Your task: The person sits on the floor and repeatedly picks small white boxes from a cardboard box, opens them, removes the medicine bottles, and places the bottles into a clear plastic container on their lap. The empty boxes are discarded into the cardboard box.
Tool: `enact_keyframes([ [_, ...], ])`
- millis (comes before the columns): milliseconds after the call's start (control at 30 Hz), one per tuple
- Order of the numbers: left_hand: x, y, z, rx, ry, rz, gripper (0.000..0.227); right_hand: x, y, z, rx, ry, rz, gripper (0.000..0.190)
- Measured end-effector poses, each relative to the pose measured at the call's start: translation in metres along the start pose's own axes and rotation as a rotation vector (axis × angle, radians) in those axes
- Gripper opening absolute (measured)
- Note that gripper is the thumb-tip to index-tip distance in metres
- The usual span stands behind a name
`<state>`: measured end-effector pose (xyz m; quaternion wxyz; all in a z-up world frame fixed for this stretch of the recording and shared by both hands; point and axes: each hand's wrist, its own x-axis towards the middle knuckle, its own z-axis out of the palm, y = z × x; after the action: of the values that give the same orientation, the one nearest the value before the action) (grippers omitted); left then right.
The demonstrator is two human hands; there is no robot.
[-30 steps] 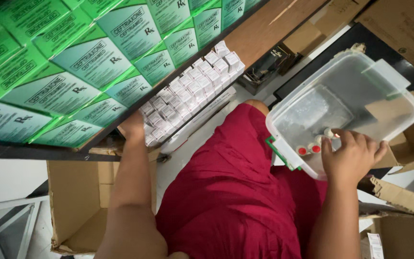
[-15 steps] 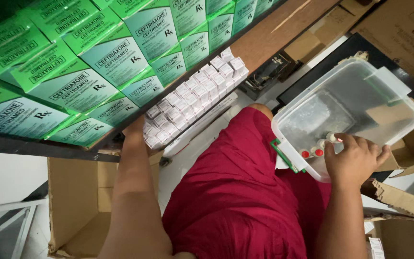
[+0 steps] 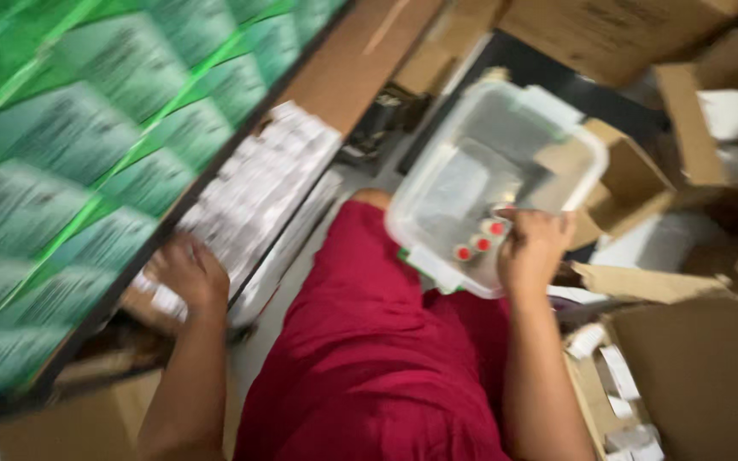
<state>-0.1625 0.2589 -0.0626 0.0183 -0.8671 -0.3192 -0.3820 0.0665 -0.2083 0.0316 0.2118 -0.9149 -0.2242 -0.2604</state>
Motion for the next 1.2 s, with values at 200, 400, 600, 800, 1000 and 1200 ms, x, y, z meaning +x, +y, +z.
enact_keyframes([
  [200,0.009,0.113,-0.019,-0.629,0.139,0.409,0.004,-0.011,-0.002,-0.011,0.289,0.124,0.084,0.031],
  [400,0.010,0.237,-0.045,-1.058,-0.311,0.609,0.018,-0.009,-0.015,-0.020,0.309,0.101,0.060,0.034],
  [600,0.025,0.327,-0.061,-1.135,-0.701,0.671,0.020,-0.050,0.018,-0.078,0.591,0.217,0.166,0.019],
  [800,0.022,0.349,-0.060,-0.993,-0.931,0.476,0.025,-0.151,0.152,-0.148,0.359,0.252,0.885,0.017],
  [1000,0.016,0.361,-0.051,-0.921,-1.058,0.390,0.029,-0.227,0.291,-0.078,0.133,-0.521,1.159,0.047],
  [1200,0.014,0.367,-0.054,-0.738,-1.153,0.304,0.034,-0.262,0.311,0.030,-0.023,-0.761,0.891,0.065],
])
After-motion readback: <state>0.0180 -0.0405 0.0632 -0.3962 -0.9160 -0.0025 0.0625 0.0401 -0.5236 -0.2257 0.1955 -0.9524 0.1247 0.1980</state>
